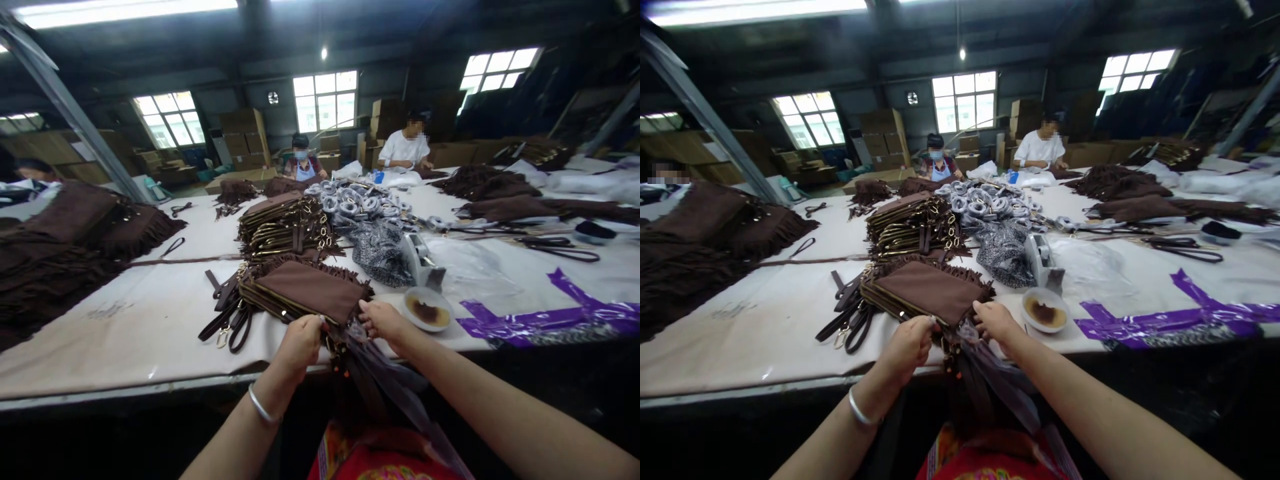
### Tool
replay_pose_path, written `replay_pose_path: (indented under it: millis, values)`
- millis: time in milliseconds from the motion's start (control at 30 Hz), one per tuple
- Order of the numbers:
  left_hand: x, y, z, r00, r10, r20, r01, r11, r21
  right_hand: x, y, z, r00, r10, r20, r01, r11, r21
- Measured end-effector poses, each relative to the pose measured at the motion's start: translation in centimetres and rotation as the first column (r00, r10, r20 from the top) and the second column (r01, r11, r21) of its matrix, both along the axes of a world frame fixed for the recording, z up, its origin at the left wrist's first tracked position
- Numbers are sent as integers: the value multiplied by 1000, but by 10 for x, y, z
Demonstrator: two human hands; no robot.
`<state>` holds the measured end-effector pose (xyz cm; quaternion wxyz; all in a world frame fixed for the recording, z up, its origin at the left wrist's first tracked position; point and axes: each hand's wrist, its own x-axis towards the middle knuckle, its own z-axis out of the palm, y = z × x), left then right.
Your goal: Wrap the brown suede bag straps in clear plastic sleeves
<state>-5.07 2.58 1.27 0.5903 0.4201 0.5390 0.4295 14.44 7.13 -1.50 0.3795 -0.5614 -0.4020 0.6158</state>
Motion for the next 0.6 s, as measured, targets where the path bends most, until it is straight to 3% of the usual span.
replay_pose_path:
  millis: [67,133,233,300,400,467,533,600]
  values:
    - [0,-8,-1,985,-38,167,35,999,19,-9,0,7,957,15,-290,-45,994,-97]
    - [-2,-17,-6,964,-122,234,117,992,39,-19,1,16,883,-7,-470,-68,987,-144]
    - [-6,-27,-13,936,-213,280,228,973,-21,-34,-4,27,868,-115,-484,17,979,-202]
    - [-9,-27,-13,900,-116,420,166,983,-84,-40,-15,33,864,-139,-483,52,981,-189]
    - [-15,-24,-3,810,133,571,-66,988,-136,-39,-41,35,825,-10,-566,-25,998,-55]
    - [-19,-25,7,818,215,534,-173,977,-128,-30,-56,30,817,148,-557,-115,989,93]
    - [-23,-29,18,885,215,412,-193,977,-94,-15,-61,21,848,294,-440,-222,952,209]
    - [-24,-30,31,945,199,258,-203,979,-12,3,-56,14,898,321,-301,-245,933,264]
